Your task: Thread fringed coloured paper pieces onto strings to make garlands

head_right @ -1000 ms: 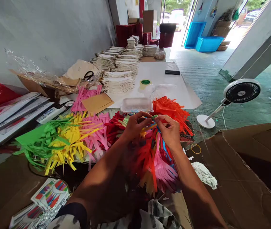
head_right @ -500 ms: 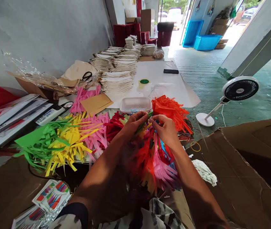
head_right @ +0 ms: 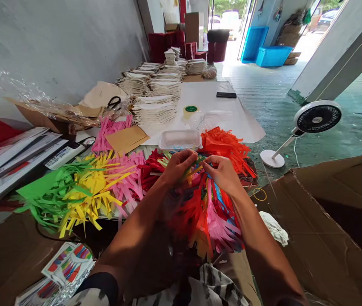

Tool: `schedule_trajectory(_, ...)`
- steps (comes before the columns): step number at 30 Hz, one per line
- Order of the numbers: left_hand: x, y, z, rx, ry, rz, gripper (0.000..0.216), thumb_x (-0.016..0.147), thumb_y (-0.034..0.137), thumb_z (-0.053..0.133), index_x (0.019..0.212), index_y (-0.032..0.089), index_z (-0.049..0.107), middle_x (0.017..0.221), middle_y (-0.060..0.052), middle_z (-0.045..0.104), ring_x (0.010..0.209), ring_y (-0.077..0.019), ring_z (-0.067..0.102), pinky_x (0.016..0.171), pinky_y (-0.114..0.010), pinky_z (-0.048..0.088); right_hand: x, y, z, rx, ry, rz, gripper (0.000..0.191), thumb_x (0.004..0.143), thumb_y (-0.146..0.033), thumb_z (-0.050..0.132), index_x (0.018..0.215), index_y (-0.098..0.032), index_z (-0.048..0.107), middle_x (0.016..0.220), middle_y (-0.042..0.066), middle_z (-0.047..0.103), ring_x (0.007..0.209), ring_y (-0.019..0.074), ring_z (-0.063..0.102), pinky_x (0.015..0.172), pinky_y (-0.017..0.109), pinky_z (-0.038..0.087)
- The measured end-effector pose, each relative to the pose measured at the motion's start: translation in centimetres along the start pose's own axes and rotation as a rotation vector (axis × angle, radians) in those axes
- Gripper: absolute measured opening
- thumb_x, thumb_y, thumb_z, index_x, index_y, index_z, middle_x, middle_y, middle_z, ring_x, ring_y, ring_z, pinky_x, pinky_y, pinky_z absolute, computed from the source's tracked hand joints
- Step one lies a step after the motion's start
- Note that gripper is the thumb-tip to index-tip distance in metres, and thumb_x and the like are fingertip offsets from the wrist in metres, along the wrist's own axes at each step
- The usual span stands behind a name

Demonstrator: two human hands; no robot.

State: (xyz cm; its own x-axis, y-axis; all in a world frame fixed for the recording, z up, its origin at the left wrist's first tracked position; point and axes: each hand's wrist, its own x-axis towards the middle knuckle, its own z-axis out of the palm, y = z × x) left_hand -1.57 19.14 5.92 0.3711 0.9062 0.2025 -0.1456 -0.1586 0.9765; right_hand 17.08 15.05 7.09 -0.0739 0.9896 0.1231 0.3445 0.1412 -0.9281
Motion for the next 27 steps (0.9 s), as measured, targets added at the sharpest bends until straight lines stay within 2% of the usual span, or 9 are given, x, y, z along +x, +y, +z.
schedule_trajectory(3, 0.0, 0.0, 0.0, 0.025, 0.002, 0.000, 0.047, 0.080, 0.060, 0.082, 0.083, 0.016, 0.067, 0.077, 0.002, 0.062, 0.069, -0.0099, 0.054, 0.065, -0.023, 0.040, -0.1, 0.0, -0.1, -0.004, 0.016, -0.008, 0.037, 0.083, -0.052, 0.073, 0.088, -0.016, 0.079, 0.079, 0.003, 0.071, 0.069, 0.0162, 0.054, 0.063, 0.028, 0.038)
schedule_trajectory(8, 0.0, 0.3, 0.1, 0.059, -0.017, 0.036, 0.039, 0.081, 0.051, 0.084, 0.099, 0.018, 0.077, 0.090, -0.003, 0.072, 0.079, -0.0129, 0.064, 0.069, -0.023, 0.046, -0.2, 0.3, -0.2, -0.006, 0.012, -0.008, 0.036, 0.083, -0.051, 0.072, 0.091, -0.017, 0.081, 0.078, 0.003, 0.071, 0.066, 0.0158, 0.054, 0.060, 0.027, 0.038)
schedule_trajectory(11, -0.1, 0.4, 0.2, 0.090, -0.019, 0.069, 0.033, 0.083, 0.049, 0.082, 0.092, 0.018, 0.079, 0.089, -0.004, 0.076, 0.080, -0.0145, 0.066, 0.073, -0.026, 0.049, -0.2, 0.3, -0.2, -0.031, 0.017, -0.005, 0.035, 0.084, -0.049, 0.070, 0.093, -0.016, 0.081, 0.077, 0.003, 0.071, 0.065, 0.0156, 0.054, 0.058, 0.027, 0.037)
schedule_trajectory(15, -0.4, 0.6, 0.6, 0.158, 0.037, 0.145, 0.026, 0.087, 0.044, 0.078, 0.087, 0.018, 0.077, 0.086, -0.003, 0.076, 0.079, -0.0147, 0.068, 0.078, -0.027, 0.052, -0.4, -0.2, -0.2, -0.020, 0.042, 0.007, 0.037, 0.081, -0.052, 0.073, 0.089, -0.017, 0.081, 0.073, 0.002, 0.070, 0.061, 0.0146, 0.051, 0.057, 0.027, 0.036)
schedule_trajectory(22, -1.0, 1.3, 1.1, 0.305, 0.110, 0.229, 0.020, 0.100, 0.039, 0.061, 0.094, 0.021, 0.065, 0.085, 0.000, 0.070, 0.079, -0.0135, 0.066, 0.078, -0.023, 0.050, -0.9, -0.5, -0.2, 0.002, 0.071, -0.014, 0.040, 0.083, -0.058, 0.077, 0.089, -0.019, 0.080, 0.080, 0.002, 0.073, 0.065, 0.0146, 0.053, 0.060, 0.028, 0.038)
schedule_trajectory(27, -1.4, 1.4, 1.1, 0.369, 0.154, 0.187, 0.022, 0.102, 0.046, 0.059, 0.102, 0.025, 0.065, 0.079, 0.002, 0.069, 0.073, -0.0144, 0.069, 0.070, -0.023, 0.046, -1.4, -1.3, -0.2, 0.118, 0.098, -0.082, 0.035, 0.095, -0.055, 0.068, 0.100, -0.022, 0.078, 0.097, 0.003, 0.076, 0.086, 0.0175, 0.065, 0.075, 0.028, 0.047)
